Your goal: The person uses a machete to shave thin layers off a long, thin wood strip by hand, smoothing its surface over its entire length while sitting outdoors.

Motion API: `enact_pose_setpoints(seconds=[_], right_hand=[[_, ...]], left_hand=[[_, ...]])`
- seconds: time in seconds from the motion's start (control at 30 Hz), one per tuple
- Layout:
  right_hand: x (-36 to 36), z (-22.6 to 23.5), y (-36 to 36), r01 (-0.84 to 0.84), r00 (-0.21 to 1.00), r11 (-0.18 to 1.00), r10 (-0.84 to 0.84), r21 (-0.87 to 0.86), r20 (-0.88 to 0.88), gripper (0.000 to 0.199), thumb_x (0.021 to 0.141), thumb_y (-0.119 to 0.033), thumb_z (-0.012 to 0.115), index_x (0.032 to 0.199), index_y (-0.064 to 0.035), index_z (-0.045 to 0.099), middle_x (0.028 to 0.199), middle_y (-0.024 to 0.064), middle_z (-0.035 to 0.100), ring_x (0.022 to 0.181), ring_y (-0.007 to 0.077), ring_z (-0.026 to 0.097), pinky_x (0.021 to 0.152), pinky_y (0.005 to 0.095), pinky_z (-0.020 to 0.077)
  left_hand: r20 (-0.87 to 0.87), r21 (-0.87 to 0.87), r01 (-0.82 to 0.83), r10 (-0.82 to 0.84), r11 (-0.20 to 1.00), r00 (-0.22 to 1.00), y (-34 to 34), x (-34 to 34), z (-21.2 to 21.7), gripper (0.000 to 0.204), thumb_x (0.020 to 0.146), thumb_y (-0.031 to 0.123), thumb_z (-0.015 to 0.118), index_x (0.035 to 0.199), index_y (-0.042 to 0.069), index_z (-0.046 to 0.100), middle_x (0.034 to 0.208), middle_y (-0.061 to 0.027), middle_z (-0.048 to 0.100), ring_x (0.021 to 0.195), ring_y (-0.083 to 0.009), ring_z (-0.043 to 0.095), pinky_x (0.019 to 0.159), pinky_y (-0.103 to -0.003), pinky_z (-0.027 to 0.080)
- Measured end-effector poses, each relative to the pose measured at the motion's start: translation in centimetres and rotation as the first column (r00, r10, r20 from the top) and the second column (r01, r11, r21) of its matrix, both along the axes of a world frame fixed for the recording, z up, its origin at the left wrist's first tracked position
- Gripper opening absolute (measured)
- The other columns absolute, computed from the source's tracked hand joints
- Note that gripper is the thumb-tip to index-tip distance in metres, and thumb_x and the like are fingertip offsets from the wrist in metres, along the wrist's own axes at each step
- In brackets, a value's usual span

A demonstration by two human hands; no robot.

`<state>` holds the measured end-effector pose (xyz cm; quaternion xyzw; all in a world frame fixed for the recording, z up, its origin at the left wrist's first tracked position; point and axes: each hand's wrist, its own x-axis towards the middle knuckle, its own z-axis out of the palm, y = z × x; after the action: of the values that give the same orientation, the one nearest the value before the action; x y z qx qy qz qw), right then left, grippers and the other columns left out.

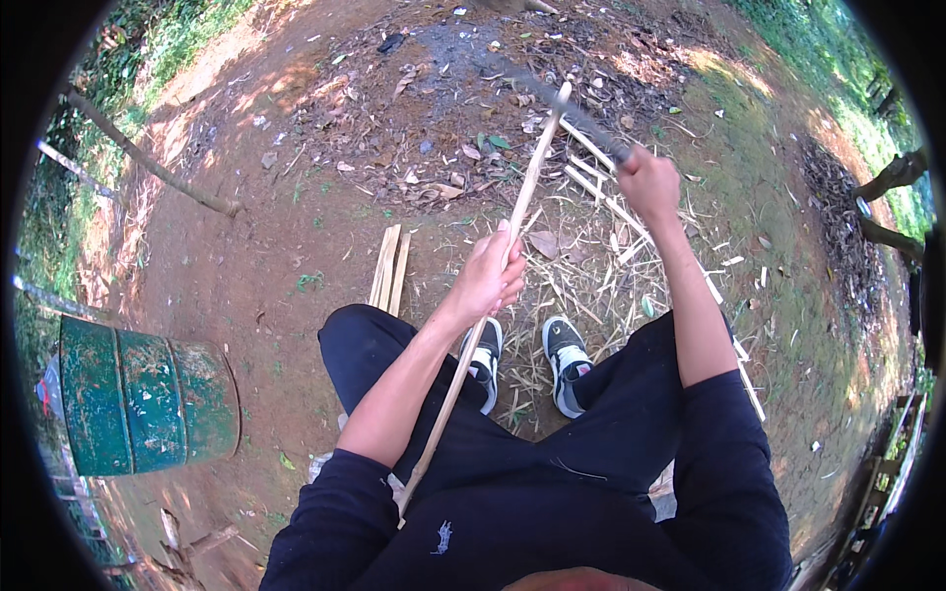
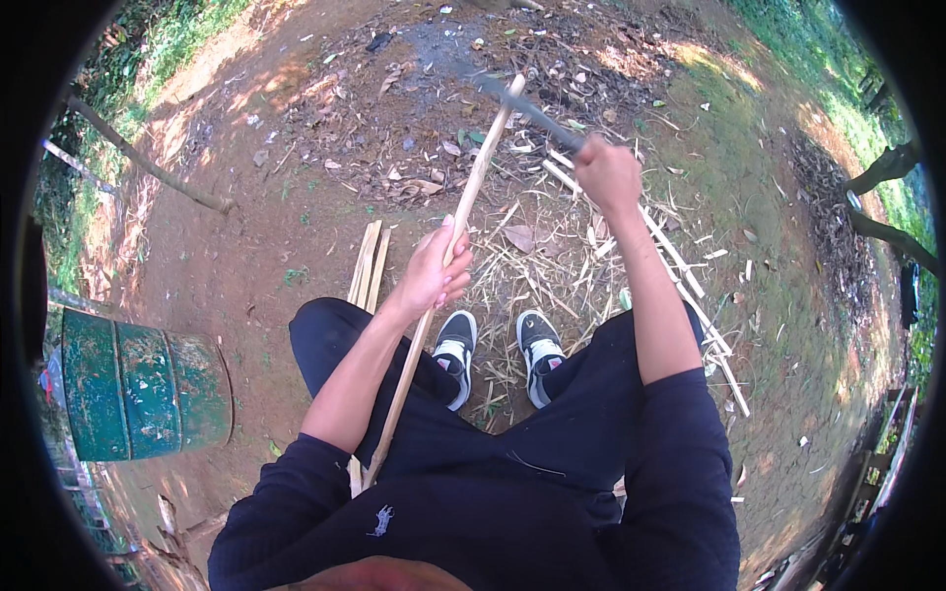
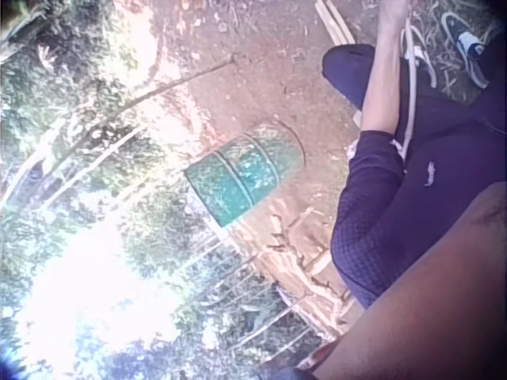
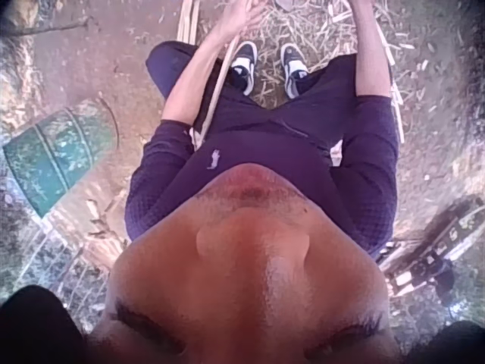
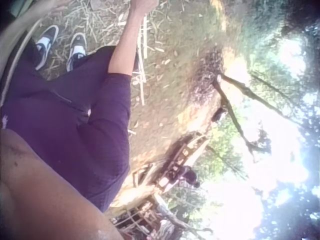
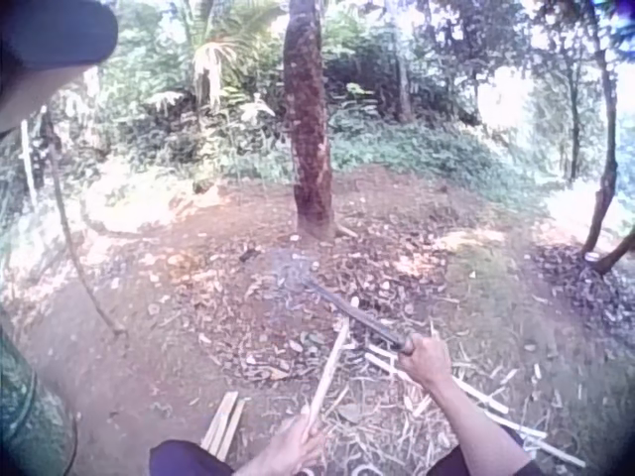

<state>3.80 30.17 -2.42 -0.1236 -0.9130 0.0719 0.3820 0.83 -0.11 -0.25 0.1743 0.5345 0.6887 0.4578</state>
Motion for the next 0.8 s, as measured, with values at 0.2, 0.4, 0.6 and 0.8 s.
enact_pose_setpoints(seconds=[0.2,0.4,0.6,0.8], right_hand=[[0.3,0.5,-2.0,-0.001,0.998,0.962,0.019,-0.273,0.064,0.023,0.09,-0.019,0.053,0.077,-0.0034,0.064,0.051,0.0107,0.058,0.042,0.0243,0.056,0.045,0.0431,0.0488],[0.9,1.1,-7.4,-0.297,0.955,0.941,0.294,0.16,0.044,0.01,0.082,-0.009,0.059,0.076,-0.0097,0.068,0.05,0.005,0.058,0.04,0.0164,0.056,0.038,0.0328,0.045],[0.1,1.0,-1.1,-0.025,0.999,0.999,0.024,0.027,0.027,0.013,0.084,-0.012,0.06,0.071,-0.0092,0.063,0.051,0.0065,0.059,0.04,0.0165,0.057,0.038,0.0328,0.0456],[0.4,0.1,-6.1,-0.298,0.95,0.952,0.303,-0.074,0.072,0.012,0.082,-0.01,0.057,0.07,-0.0091,0.06,0.051,0.0034,0.056,0.038,0.015,0.052,0.035,0.0319,0.0409]], left_hand=[[0.077,0.025,0.029,-0.031,0.999,0.997,0.5,-0.1,-0.6,0.042,0.108,0.045,0.022,0.085,0.012,0.038,0.053,0.0058,0.03,0.035,-0.0055,0.026,0.03,-0.02,0.024],[0.07,0.008,0.02,-0.021,1.0,0.997,0.7,-0.1,-0.6,0.043,0.107,0.046,0.023,0.084,0.012,0.038,0.053,0.0061,0.03,0.036,-0.0058,0.026,0.031,-0.022,0.023],[0.019,-0.04,0.038,-0.037,0.998,0.999,0.5,0.8,-0.3,0.043,0.108,0.044,0.024,0.083,0.012,0.038,0.053,0.0062,0.029,0.036,-0.0055,0.025,0.032,-0.023,0.022],[0.065,-0.012,0.05,-0.049,0.999,0.997,0.5,0.3,-0.7,0.044,0.107,0.046,0.024,0.083,0.012,0.038,0.051,0.0062,0.028,0.035,-0.0056,0.026,0.031,-0.022,0.023]])
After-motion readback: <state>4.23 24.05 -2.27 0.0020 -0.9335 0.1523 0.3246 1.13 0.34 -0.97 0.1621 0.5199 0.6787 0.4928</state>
